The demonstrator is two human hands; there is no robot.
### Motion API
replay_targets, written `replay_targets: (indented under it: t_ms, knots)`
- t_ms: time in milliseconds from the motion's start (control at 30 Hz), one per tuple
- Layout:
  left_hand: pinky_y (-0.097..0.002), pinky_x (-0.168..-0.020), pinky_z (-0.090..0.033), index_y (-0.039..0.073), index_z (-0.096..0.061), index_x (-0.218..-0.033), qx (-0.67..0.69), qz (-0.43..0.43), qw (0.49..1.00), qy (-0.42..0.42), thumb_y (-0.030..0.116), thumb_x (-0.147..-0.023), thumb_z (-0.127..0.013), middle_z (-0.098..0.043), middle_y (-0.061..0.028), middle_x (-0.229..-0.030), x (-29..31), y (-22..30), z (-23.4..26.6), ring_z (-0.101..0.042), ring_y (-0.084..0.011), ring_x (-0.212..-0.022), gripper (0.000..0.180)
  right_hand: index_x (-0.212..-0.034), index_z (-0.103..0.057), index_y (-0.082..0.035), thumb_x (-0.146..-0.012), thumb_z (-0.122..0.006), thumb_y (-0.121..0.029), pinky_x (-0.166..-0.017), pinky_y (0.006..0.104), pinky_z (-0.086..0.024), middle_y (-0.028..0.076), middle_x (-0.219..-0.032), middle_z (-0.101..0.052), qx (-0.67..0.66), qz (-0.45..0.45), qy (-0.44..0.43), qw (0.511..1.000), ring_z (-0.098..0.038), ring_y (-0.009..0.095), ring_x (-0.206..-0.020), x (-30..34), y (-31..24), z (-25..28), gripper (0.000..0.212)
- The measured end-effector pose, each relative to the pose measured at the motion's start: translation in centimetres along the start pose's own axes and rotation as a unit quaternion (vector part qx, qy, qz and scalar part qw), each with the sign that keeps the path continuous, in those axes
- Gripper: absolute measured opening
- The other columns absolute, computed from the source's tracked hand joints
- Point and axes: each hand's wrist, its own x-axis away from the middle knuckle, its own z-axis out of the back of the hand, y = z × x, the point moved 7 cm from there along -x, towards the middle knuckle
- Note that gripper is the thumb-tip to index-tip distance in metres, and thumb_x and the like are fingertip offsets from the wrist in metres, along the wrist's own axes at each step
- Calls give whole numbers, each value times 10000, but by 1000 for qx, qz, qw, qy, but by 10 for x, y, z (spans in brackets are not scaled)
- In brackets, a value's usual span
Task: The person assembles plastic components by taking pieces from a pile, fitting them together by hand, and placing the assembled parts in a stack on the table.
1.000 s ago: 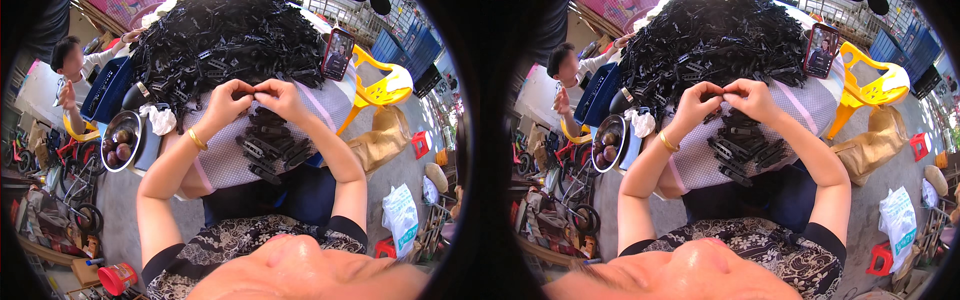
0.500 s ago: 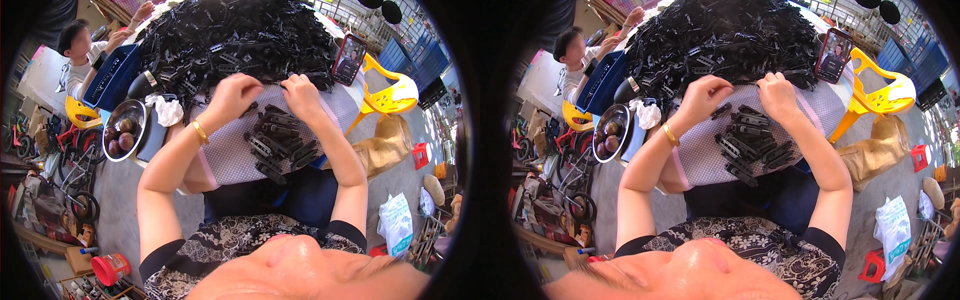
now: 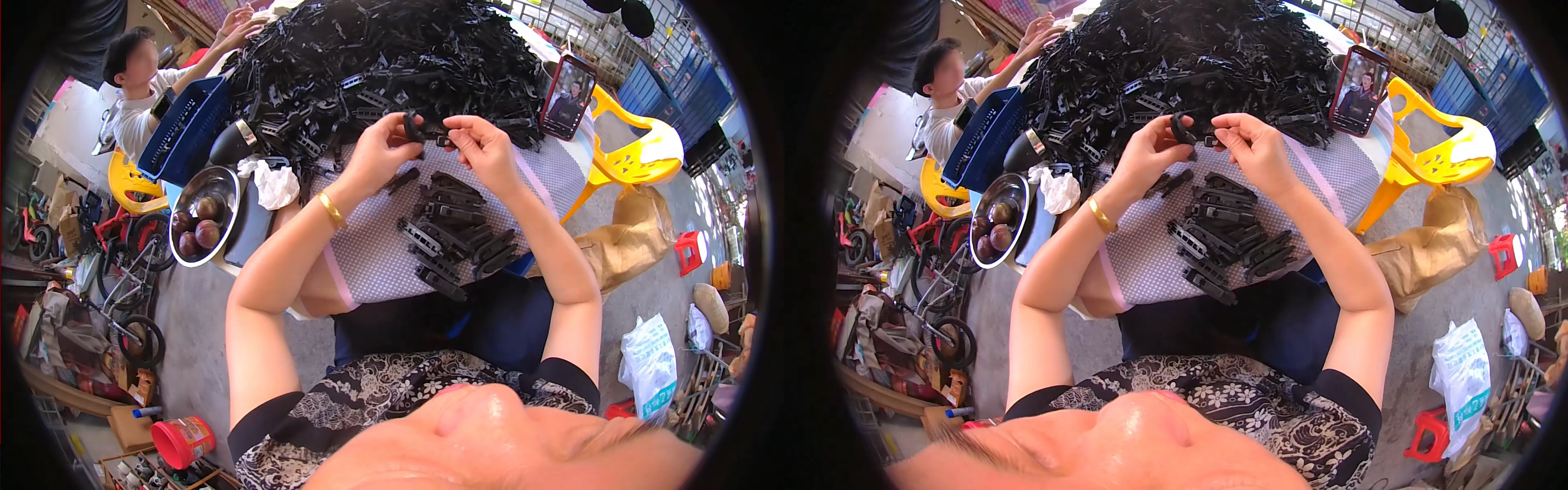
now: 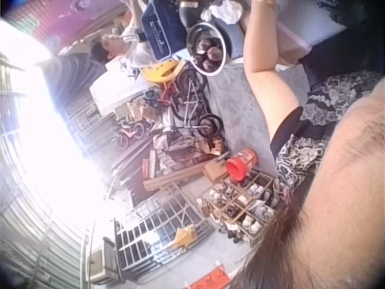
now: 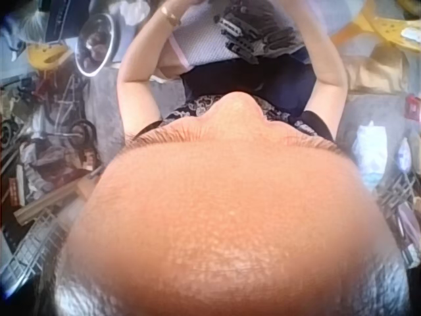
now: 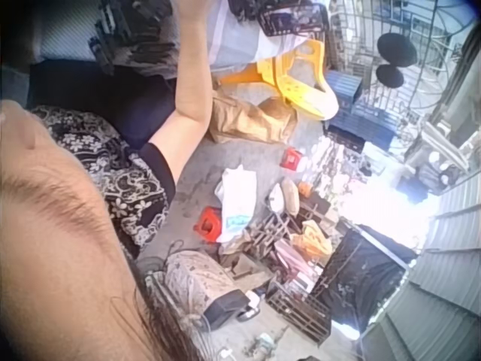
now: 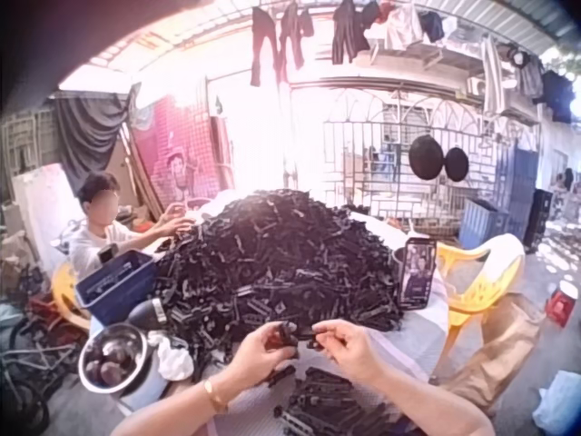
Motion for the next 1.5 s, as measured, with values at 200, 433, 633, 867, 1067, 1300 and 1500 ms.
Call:
replay_targets:
  t_ms: [200,433,633,867,1067,1300,1500]
  knots:
    - [-218,-667,-497,-10,-553,-1043,176,27,984,-2,15,-771,-646,-630,-46,-840,15,6,-16,-625,-107,-759,289,-1081,-571,19,-898,-515,-55,-623,214,-491,49,-806,-613,-127,-11,-69,989,-579,85,-685,3,0,-11,206]
    - [-225,-734,-506,-65,-542,-1110,46,37,998,-5,20,-794,-633,-639,-88,-932,18,15,-14,-623,-111,-815,339,-1036,-582,53,-869,-517,14,-698,238,-533,89,-952,-588,-159,-25,-97,982,-625,126,-769,7,-9,-20,184]
    - [-235,-782,-500,-64,-506,-1193,76,1,997,-35,14,-809,-620,-612,-105,-1037,19,16,-14,-597,-113,-894,408,-963,-608,69,-852,-531,32,-689,239,-542,108,-1103,-528,-30,72,-75,994,-632,144,-763,9,-21,-20,140]
    - [-254,-833,-498,-60,-505,-1199,118,3,992,-42,36,-818,-634,-608,-98,-1064,18,16,-11,-589,-119,-900,413,-1016,-610,26,-794,-637,-17,-577,201,-468,88,-1012,-575,12,56,-31,998,-571,74,-669,10,-17,-13,228]
    - [-230,-729,-494,-24,-570,-1138,-60,-49,997,-14,19,-789,-652,-659,-72,-950,20,23,-7,-606,-96,-806,362,-1035,-603,17,-724,-739,-110,-568,219,-451,62,-785,-618,74,19,-83,994,-544,69,-623,6,-4,-13,363]
    - [-246,-649,-491,2,-617,-1047,-152,-161,975,16,16,-772,-658,-677,-114,-835,30,50,-8,-622,-104,-722,279,-959,-651,12,-716,-743,-108,-626,239,-477,85,-830,-665,79,87,-65,991,-597,111,-688,10,-23,-10,287]
    - [-215,-636,-482,3,-624,-1044,-117,-93,988,-38,9,-775,-660,-670,-53,-843,20,36,-7,-598,-66,-718,271,-927,-668,7,-711,-747,-126,-657,251,-482,95,-845,-676,79,99,-62,990,-617,124,-739,8,-21,-6,266]
